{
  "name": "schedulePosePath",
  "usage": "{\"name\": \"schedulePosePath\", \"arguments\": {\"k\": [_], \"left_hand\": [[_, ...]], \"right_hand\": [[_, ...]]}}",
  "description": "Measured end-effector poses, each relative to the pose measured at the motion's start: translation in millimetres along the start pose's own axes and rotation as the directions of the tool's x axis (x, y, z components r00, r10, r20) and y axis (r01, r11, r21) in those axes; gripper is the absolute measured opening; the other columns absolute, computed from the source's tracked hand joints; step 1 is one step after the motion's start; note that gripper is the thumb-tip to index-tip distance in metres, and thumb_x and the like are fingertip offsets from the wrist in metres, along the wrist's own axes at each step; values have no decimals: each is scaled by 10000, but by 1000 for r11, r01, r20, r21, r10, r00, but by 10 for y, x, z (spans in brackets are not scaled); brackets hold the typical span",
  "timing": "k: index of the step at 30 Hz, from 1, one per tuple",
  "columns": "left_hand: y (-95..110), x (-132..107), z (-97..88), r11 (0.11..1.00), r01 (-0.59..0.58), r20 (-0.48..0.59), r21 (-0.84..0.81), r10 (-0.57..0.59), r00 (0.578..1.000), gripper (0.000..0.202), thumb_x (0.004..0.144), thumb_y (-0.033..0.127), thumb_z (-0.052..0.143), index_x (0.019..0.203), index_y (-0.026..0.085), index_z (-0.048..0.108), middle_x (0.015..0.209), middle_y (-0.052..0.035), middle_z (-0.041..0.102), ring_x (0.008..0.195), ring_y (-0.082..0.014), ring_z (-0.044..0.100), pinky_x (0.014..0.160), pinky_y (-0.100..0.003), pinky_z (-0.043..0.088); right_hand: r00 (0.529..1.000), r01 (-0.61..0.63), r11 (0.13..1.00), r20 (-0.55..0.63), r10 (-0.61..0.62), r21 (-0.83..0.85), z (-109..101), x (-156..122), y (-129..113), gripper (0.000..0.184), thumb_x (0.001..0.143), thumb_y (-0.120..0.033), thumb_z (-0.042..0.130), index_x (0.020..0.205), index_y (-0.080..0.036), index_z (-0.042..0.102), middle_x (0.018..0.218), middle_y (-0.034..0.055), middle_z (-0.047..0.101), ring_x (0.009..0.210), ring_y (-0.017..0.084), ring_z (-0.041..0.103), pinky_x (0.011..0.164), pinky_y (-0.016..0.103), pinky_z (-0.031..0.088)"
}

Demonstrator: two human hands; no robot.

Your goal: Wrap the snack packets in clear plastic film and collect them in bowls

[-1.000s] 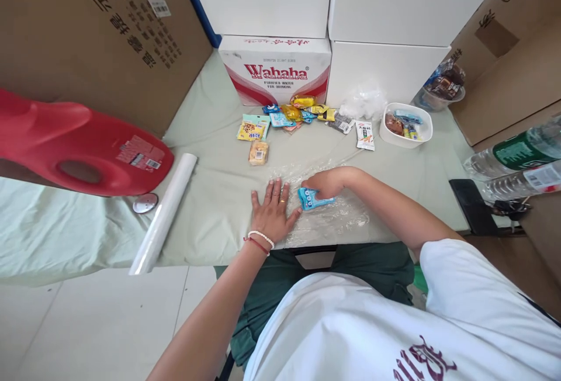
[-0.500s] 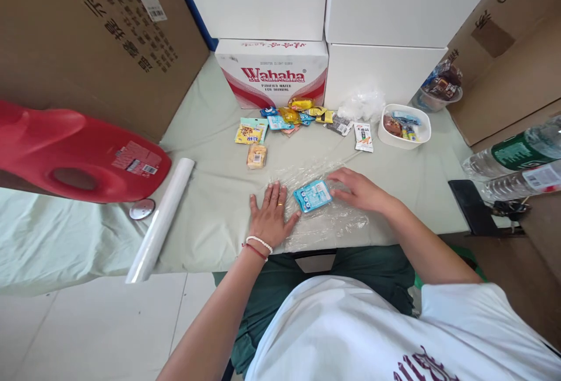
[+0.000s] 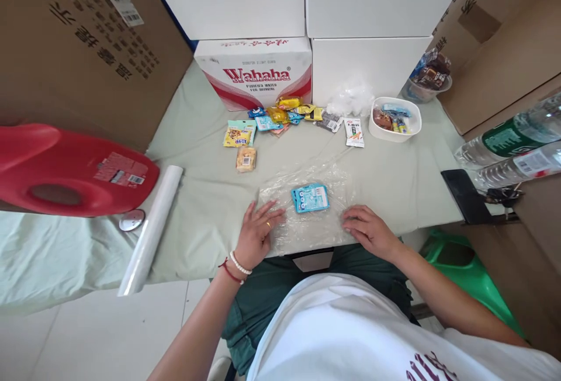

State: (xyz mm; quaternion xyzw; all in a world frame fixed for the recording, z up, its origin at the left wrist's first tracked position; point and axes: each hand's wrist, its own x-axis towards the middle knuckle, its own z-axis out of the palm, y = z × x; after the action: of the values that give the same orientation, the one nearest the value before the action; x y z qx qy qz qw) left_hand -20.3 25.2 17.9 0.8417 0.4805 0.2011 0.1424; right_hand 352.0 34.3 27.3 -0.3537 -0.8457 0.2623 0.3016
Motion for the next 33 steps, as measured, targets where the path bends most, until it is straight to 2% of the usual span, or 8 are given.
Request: {"name": "schedulePosePath", "arguments": {"k": [4, 7, 12, 15, 18, 23, 27, 33], "left_hand": [[6, -74, -96, 995, 31, 205, -97, -11, 979, 807, 640, 87, 482, 1425, 249, 572, 1575, -65, 542, 1551, -223, 376, 1315, -545, 160], [20, -62, -103, 996, 66, 248, -67, -48, 968, 720, 732, 208, 574, 1450, 252, 553, 1597, -95, 512, 1551, -271, 374, 1308, -568, 162], [18, -32, -33, 983, 137, 156, -120, -117, 981, 324, 995, 373, 464, 1196, 261, 692, 1467, -89, 644, 1457, -231, 510, 1283, -545, 246], [-9, -20, -2, 963, 182, 90, -197, -167, 982, 321, 1036, 376, 418, 1040, 259, 717, 1361, -72, 716, 1370, -212, 596, 1267, -523, 295], [-57, 60, -2, 938, 210, 21, -277, -213, 977, 309, 1028, 403, 450, 1041, 259, 724, 1226, -59, 772, 1284, -214, 651, 1218, -491, 383], [-146, 372, 21, 926, 319, -176, -201, -355, 918, 291, 980, 409, 511, 873, 240, 721, 983, -68, 772, 1172, -262, 634, 1094, -467, 478], [-143, 583, 121, 838, 545, -245, -24, -534, 809, 197, 892, 378, 613, 837, 224, 722, 980, -106, 717, 1079, -321, 598, 1005, -508, 490], [-87, 640, 239, 780, 624, -319, 47, -580, 749, 367, 904, 365, 604, 1200, 167, 692, 1110, -152, 659, 1116, -355, 562, 957, -511, 477]], "right_hand": [[994, -52, 997, 99, 47, 58, -262, 359, -31, 257, 1078, -314, 467, 1116, -231, 708, 953, 84, 709, 910, 222, 624, 845, 405, 547], [965, -44, 995, 262, 21, 84, -402, 534, -45, 259, 1043, -426, 557, 1131, -224, 694, 1038, 100, 690, 1014, 240, 609, 922, 419, 529], [884, -13, 999, 467, -8, 41, -328, 344, -18, 430, 874, -454, 798, 1198, -207, 659, 1253, 140, 623, 1212, 297, 535, 1047, 488, 489], [922, -40, 998, 388, 17, 52, -239, 185, -1, 152, 994, -346, 640, 1063, -219, 689, 1192, 133, 649, 1224, 279, 540, 1055, 478, 479], [936, -92, 987, 348, 42, 128, -267, 242, 15, 240, 1063, -350, 500, 985, -218, 685, 1010, 98, 688, 1073, 237, 609, 971, 412, 506], [910, -304, 953, 295, 290, 1, -487, 766, 173, 312, 1053, -420, 475, 1036, -182, 677, 897, 47, 699, 819, 184, 627, 773, 296, 487], [822, -364, 832, 276, 498, -419, -563, 1329, 335, 242, 999, -298, 537, 1075, -152, 716, 983, 113, 710, 914, 243, 630, 801, 314, 461], [878, -184, 836, 295, 376, -518, -169, 2067, 347, 592, 986, -450, 620, 1471, -122, 534, 1331, 202, 632, 1260, 351, 516, 1022, 412, 433]]}}
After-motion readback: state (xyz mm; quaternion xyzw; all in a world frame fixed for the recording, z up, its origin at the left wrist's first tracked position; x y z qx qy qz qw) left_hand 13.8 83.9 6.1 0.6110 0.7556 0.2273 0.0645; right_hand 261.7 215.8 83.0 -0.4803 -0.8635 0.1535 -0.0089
